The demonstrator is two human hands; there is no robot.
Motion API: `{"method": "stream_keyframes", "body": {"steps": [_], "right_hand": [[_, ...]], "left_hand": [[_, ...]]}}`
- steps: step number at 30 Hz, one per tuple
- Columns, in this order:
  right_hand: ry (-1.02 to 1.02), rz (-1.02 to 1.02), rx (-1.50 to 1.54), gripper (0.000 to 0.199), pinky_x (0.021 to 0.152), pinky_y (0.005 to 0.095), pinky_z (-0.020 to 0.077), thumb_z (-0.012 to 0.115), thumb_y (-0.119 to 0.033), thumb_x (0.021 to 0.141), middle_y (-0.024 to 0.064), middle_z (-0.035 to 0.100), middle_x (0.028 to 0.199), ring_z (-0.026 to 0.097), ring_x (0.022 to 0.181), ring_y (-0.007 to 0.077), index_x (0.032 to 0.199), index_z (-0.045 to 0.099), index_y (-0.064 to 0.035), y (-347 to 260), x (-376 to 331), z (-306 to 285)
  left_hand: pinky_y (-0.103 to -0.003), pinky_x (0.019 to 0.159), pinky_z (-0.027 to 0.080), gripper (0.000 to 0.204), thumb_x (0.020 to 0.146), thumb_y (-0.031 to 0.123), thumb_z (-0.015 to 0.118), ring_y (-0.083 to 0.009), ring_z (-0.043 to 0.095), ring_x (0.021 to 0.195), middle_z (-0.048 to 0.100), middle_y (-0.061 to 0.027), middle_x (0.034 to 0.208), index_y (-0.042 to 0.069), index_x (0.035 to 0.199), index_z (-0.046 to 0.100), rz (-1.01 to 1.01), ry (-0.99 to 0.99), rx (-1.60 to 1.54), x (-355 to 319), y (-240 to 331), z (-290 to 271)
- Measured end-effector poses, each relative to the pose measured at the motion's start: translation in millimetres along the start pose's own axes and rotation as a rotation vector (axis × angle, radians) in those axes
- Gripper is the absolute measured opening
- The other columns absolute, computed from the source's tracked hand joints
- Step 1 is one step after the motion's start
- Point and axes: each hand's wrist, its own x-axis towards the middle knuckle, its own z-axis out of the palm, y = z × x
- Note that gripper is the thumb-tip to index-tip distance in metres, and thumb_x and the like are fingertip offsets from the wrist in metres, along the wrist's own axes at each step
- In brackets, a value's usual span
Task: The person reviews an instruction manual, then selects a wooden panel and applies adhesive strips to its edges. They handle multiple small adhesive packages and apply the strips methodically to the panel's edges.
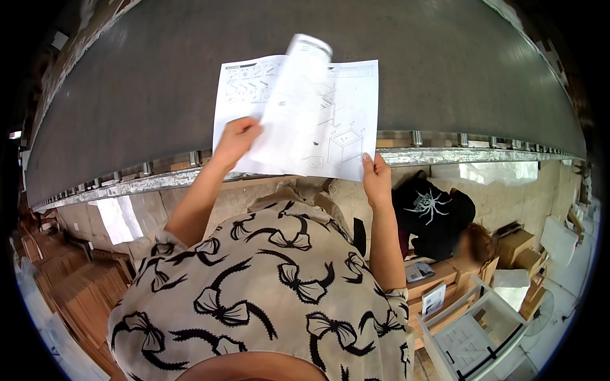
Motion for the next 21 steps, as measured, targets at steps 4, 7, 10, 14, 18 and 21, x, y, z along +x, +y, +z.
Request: {"method": "stream_keyframes", "body": {"steps": [4,7,10,14,18,21], "right_hand": [[0.024,0.015,0.008,0.025,0.068,0.0230,0.0436,0.048,-0.015,0.093,0.0029,0.063,0.089,0.053,0.074,0.0069,0.108,0.058,0.0025,9.3,-3.3,1.1],[0.023,0.007,0.011,0.024,0.069,0.0231,0.0444,0.050,-0.015,0.092,0.0031,0.063,0.089,0.055,0.075,0.0074,0.107,0.059,0.0023,10.4,2.4,-11.5],[0.044,-0.020,-0.005,0.025,0.066,0.0220,0.0420,0.049,-0.016,0.093,0.0016,0.062,0.087,0.051,0.073,0.0056,0.107,0.059,0.0025,6.1,4.3,-17.6],[0.075,-0.030,-0.016,0.025,0.065,0.0215,0.0407,0.050,-0.017,0.092,0.0007,0.062,0.086,0.049,0.072,0.0052,0.106,0.059,0.0022,13.1,7.4,-22.1],[0.087,-0.005,-0.016,0.025,0.066,0.0217,0.0405,0.050,-0.017,0.092,0.0011,0.061,0.087,0.049,0.073,0.0057,0.105,0.059,0.0019,7.7,3.2,-20.0],[0.081,-0.022,0.009,0.024,0.067,0.0226,0.0411,0.050,-0.016,0.092,0.0016,0.061,0.088,0.050,0.074,0.0063,0.106,0.059,0.0014,5.2,-0.3,-17.5]], "left_hand": [[-0.021,0.050,0.041,0.009,0.078,0.009,0.065,-0.0081,0.053,0.058,0.061,-0.0027,0.071,0.001,0.080,0.062,-0.098,0.040,-0.136,-20.6,-13.2,-31.7],[-0.021,0.051,0.043,0.009,0.076,0.008,0.069,-0.0091,0.057,0.060,0.063,-0.0038,0.072,0.002,0.078,0.062,-0.138,0.110,-0.215,-22.2,-33.6,-42.2],[-0.022,0.054,0.046,0.010,0.074,0.004,0.070,-0.0094,0.059,0.062,0.064,-0.0057,0.073,0.000,0.078,0.061,-0.142,0.173,-0.243,-20.6,-37.5,-43.5],[-0.022,0.056,0.047,0.012,0.071,0.001,0.071,-0.0096,0.059,0.063,0.065,-0.0068,0.073,-0.001,0.077,0.061,-0.081,0.213,-0.256,-15.2,-44.9,-49.8],[-0.024,0.056,0.048,0.015,0.070,0.000,0.073,-0.0100,0.059,0.063,0.065,-0.0071,0.074,-0.001,0.077,0.061,0.017,0.211,-0.240,-8.4,-54.4,-53.7],[-0.023,0.057,0.048,0.015,0.069,0.000,0.074,-0.0096,0.059,0.063,0.065,-0.0063,0.073,0.000,0.077,0.061,0.013,0.237,-0.145,-8.1,-53.9,-55.0]]}}
